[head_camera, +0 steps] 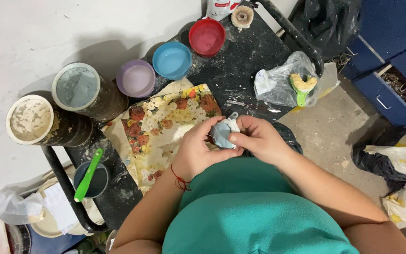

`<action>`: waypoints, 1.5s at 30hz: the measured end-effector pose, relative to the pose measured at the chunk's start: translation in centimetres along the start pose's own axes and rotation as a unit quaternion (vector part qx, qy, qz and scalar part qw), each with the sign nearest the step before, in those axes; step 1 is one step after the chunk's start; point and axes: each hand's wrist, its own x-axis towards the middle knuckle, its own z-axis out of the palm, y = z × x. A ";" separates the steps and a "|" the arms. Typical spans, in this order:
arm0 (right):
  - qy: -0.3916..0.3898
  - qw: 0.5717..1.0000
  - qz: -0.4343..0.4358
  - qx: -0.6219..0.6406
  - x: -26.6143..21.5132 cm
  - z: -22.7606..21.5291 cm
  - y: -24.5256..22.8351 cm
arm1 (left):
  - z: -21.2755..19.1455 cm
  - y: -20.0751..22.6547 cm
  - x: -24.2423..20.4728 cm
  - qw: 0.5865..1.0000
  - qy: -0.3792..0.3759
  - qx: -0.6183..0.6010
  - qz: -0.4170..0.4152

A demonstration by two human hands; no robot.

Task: The person cleans a light blue mold by hand, then uses a metal tool to scrape residue from a green mold. The person removes debris from the green mold and places the blue mold into a plastic bag.

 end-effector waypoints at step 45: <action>0.043 0.991 0.059 -0.111 -11.0 -15.1 3.7 | 5.1 -5.3 1.8 0.814 -0.093 -0.569 -0.077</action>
